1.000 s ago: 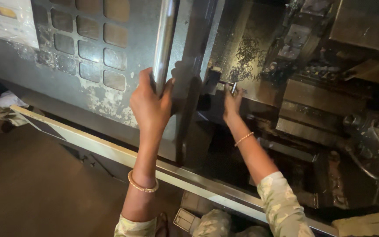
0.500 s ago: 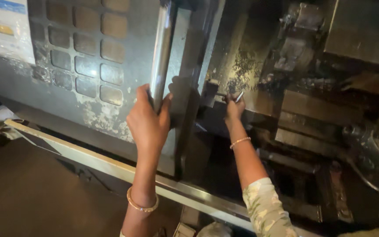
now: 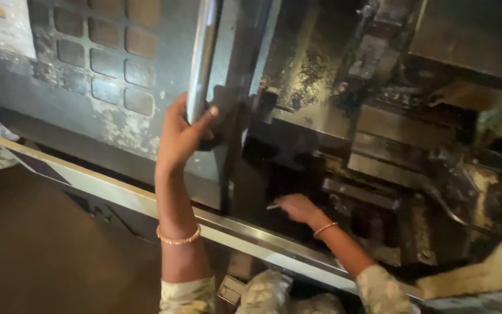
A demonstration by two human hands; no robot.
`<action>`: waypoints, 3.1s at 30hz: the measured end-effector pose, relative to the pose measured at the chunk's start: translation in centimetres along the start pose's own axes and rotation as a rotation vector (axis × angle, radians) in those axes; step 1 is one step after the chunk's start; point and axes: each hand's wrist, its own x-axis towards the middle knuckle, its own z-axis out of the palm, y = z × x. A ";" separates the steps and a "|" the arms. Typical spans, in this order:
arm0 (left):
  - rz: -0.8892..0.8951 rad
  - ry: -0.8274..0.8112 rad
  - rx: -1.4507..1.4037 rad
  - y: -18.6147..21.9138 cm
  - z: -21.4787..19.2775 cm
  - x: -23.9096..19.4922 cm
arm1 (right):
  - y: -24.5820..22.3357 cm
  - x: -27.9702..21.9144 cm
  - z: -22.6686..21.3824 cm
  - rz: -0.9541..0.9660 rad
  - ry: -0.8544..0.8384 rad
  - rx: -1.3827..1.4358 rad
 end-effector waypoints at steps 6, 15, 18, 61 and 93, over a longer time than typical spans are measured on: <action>0.042 0.041 0.009 -1.1 -0.4 2.2 | -8.1 -7.7 -10.6 0.485 0.421 0.410; 0.015 0.072 0.133 -1.9 8.6 0.5 | -25.6 -23.2 -22.8 0.624 0.664 0.192; 0.050 0.039 0.117 -1.0 13.3 -0.8 | -31.0 -26.4 -25.5 0.783 0.770 -0.072; 0.279 -0.327 -0.445 8.3 38.6 -15.9 | -37.7 -45.7 -21.7 1.393 0.938 -0.932; 0.273 -0.279 -0.516 7.2 40.0 -16.5 | -30.6 -27.6 -7.0 1.443 1.267 -0.089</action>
